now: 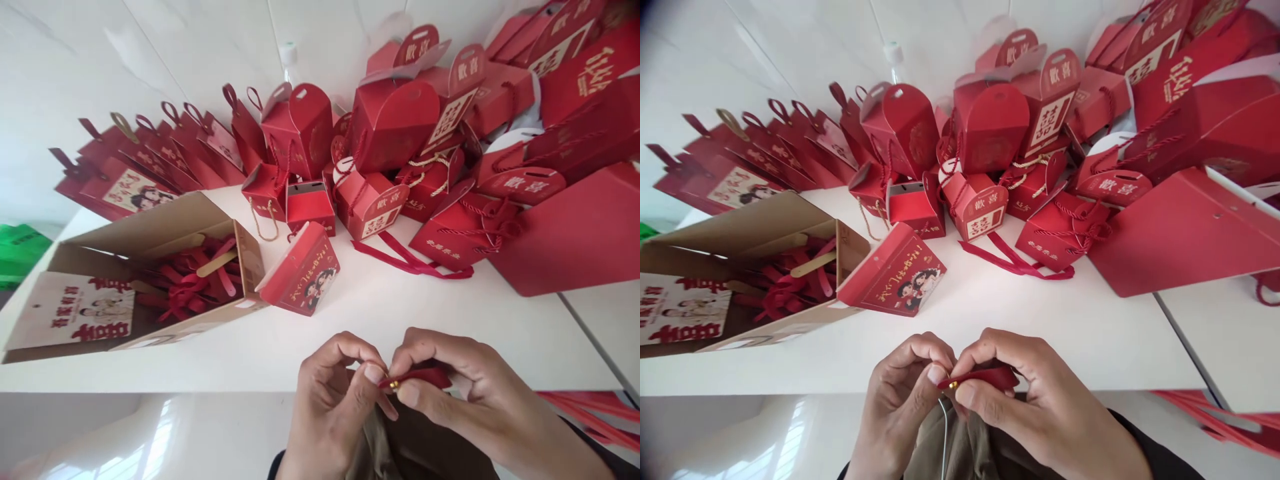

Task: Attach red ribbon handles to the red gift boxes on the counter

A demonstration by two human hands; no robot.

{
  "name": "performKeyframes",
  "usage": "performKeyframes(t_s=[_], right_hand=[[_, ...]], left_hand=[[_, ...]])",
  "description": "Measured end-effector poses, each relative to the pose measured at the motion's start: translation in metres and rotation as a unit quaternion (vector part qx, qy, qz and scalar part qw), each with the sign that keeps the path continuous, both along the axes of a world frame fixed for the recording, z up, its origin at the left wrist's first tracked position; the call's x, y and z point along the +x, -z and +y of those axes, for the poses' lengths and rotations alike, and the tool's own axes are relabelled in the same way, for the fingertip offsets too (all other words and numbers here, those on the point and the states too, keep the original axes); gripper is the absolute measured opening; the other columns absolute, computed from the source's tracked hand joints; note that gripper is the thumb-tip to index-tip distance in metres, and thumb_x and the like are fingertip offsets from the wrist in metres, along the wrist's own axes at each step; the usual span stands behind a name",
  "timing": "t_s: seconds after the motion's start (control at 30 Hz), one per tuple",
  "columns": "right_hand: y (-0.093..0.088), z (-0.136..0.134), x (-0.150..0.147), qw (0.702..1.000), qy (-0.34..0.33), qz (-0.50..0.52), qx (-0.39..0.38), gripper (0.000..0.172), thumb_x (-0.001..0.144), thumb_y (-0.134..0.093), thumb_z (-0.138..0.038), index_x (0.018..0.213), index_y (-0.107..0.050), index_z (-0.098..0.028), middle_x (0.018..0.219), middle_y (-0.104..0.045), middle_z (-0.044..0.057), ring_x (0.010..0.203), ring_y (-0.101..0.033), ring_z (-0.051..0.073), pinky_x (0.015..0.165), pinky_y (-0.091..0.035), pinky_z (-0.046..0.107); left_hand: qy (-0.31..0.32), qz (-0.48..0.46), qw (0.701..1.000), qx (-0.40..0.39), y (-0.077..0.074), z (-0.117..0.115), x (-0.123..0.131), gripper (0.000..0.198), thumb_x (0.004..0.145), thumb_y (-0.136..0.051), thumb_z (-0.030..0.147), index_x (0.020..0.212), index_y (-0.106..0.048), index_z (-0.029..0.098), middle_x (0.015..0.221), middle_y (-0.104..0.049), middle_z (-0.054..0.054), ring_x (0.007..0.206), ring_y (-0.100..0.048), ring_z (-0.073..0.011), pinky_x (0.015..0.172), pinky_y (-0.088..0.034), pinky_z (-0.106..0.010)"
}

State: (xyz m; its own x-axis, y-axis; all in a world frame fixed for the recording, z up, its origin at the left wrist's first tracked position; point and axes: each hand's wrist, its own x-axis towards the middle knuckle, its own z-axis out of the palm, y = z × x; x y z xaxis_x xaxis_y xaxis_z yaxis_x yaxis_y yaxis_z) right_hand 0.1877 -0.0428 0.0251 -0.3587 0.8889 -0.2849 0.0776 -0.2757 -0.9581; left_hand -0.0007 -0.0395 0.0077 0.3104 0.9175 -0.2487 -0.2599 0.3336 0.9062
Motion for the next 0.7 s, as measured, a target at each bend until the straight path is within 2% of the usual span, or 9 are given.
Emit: performKeyframes(t_s=[0.07,0.1,0.17,0.2,0.23,0.33,0.47,0.6,0.7], right_hand=[[-0.001,0.001,0.003,0.998,0.011,-0.036,0.047,0.02,0.102,-0.067,-0.045,0.094,-0.071,-0.027,0.08,-0.066,-0.002,0.066,-0.06,0.011,0.055,-0.048,0.015],[-0.001,0.002,0.004,0.996,0.022,-0.049,0.068,0.02,0.101,-0.067,-0.045,0.093,-0.07,-0.027,0.079,-0.066,-0.002,0.065,-0.06,0.012,0.055,-0.049,0.014],[0.0,0.002,0.008,0.992,0.055,-0.06,0.094,0.021,0.1,-0.069,-0.046,0.091,-0.068,-0.027,0.08,-0.065,-0.001,0.069,-0.064,0.013,0.058,-0.053,0.015],[0.0,0.003,0.009,0.991,0.07,-0.059,0.101,0.021,0.099,-0.07,-0.047,0.091,-0.068,-0.027,0.081,-0.066,0.0,0.072,-0.066,0.014,0.061,-0.056,0.015],[0.001,0.004,0.01,0.989,0.084,-0.056,0.104,0.022,0.098,-0.071,-0.047,0.091,-0.068,-0.026,0.084,-0.068,0.001,0.077,-0.069,0.016,0.065,-0.059,0.017],[0.004,0.01,0.006,0.989,0.111,-0.048,0.087,0.028,0.097,-0.072,-0.052,0.094,-0.068,-0.025,0.11,-0.074,0.007,0.097,-0.074,0.022,0.081,-0.064,0.026],[0.002,0.024,-0.005,0.994,0.09,-0.025,0.064,0.031,0.103,-0.062,-0.057,0.102,-0.063,-0.026,0.152,-0.059,0.013,0.128,-0.065,0.031,0.097,-0.062,0.042],[-0.003,0.036,-0.01,0.993,0.067,0.022,0.099,0.028,0.107,-0.055,-0.054,0.102,-0.059,-0.026,0.154,-0.059,0.011,0.138,-0.058,0.03,0.11,-0.054,0.045],[-0.006,0.04,-0.006,0.992,0.06,0.014,0.111,0.027,0.107,-0.055,-0.054,0.106,-0.059,-0.027,0.151,-0.061,0.012,0.136,-0.06,0.029,0.109,-0.054,0.046]], left_hand=[[-0.107,0.111,0.984,0.089,-0.005,0.001,-0.002,0.021,0.101,-0.066,0.037,0.088,-0.068,0.02,0.08,-0.062,-0.001,0.065,-0.059,-0.0121,0.057,-0.052,-0.024],[-0.191,0.175,0.953,0.159,-0.006,0.003,-0.005,0.015,0.101,-0.065,0.032,0.09,-0.068,0.022,0.084,-0.062,-0.001,0.071,-0.059,-0.0136,0.061,-0.051,-0.025],[-0.339,0.289,0.848,0.288,-0.009,0.01,-0.012,0.007,0.099,-0.067,0.023,0.104,-0.069,0.027,0.1,-0.063,-0.002,0.092,-0.06,-0.0173,0.079,-0.051,-0.029],[-0.375,0.328,0.806,0.319,-0.009,0.015,-0.016,0.02,0.098,-0.068,0.022,0.116,-0.067,0.03,0.113,-0.063,-0.003,0.105,-0.059,-0.0192,0.09,-0.049,-0.031],[-0.381,0.357,0.788,0.325,-0.009,0.019,-0.02,0.032,0.098,-0.069,0.023,0.128,-0.063,0.031,0.126,-0.061,-0.004,0.116,-0.056,-0.0209,0.1,-0.046,-0.035],[-0.304,0.381,0.834,0.259,-0.005,0.025,-0.024,0.044,0.103,-0.062,0.034,0.146,-0.051,0.03,0.148,-0.054,-0.009,0.133,-0.052,-0.0245,0.113,-0.041,-0.041],[-0.271,0.309,0.886,0.213,0.002,0.016,-0.009,0.035,0.109,-0.049,0.038,0.143,-0.052,0.029,0.133,-0.067,-0.008,0.123,-0.064,-0.0225,0.106,-0.05,-0.041],[-0.22,0.197,0.942,0.158,0.01,0.019,0.003,0.047,0.108,-0.052,0.04,0.153,-0.038,0.032,0.118,-0.07,-0.007,0.088,-0.074,-0.017,0.078,-0.063,-0.033],[-0.193,0.201,0.948,0.152,0.013,0.039,-0.002,0.07,0.103,-0.061,0.041,0.162,-0.024,0.033,0.098,-0.064,-0.001,0.065,-0.065,-0.0125,0.058,-0.058,-0.027]])
